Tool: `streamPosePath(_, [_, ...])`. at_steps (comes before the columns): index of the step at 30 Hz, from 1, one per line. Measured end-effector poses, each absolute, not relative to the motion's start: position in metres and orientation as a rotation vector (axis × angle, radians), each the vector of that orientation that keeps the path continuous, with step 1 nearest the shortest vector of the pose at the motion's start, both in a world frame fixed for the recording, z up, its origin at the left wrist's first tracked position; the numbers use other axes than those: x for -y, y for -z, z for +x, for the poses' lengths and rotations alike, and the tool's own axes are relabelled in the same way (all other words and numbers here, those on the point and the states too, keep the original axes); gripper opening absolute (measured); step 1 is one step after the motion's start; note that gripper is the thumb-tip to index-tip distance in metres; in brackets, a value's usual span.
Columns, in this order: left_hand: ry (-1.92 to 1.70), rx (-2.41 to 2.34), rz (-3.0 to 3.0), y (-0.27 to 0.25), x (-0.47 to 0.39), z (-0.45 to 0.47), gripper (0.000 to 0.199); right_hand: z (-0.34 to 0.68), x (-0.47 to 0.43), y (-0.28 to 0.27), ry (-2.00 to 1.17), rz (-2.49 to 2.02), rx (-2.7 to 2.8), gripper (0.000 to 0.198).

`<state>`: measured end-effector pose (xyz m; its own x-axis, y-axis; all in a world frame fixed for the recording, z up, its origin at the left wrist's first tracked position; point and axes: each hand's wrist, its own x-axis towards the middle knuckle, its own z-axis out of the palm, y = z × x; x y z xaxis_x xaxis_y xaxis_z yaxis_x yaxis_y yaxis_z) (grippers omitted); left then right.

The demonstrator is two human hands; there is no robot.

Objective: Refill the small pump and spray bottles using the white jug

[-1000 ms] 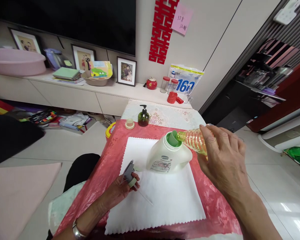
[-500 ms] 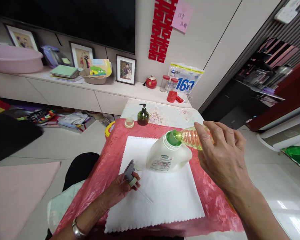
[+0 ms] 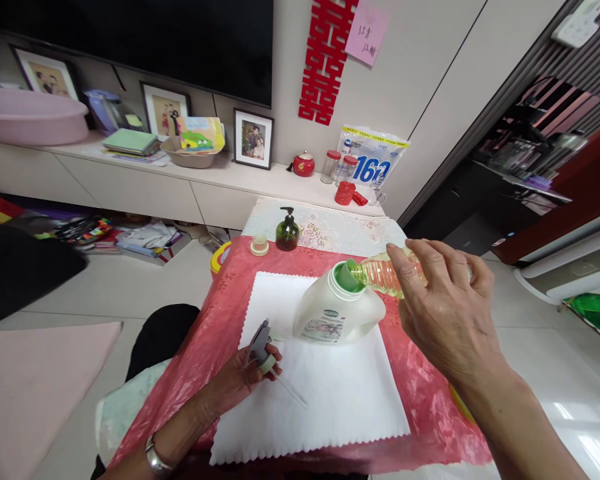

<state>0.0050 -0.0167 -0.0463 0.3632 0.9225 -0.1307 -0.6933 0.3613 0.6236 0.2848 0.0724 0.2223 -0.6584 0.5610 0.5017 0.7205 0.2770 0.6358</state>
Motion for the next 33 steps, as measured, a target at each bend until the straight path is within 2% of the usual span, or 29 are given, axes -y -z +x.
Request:
streamPosePath(20, [-1.097,-0.488,0.546,0.057,0.016,0.005,0.044,0.283,-0.076,-0.226,1.310,-1.125,2.365,0.038])
streamPosePath(33, [-1.105,-0.489,0.549,0.055,0.017,0.006,0.044,0.281,-0.073,-0.229,1.273,-1.136,2.369,0.036])
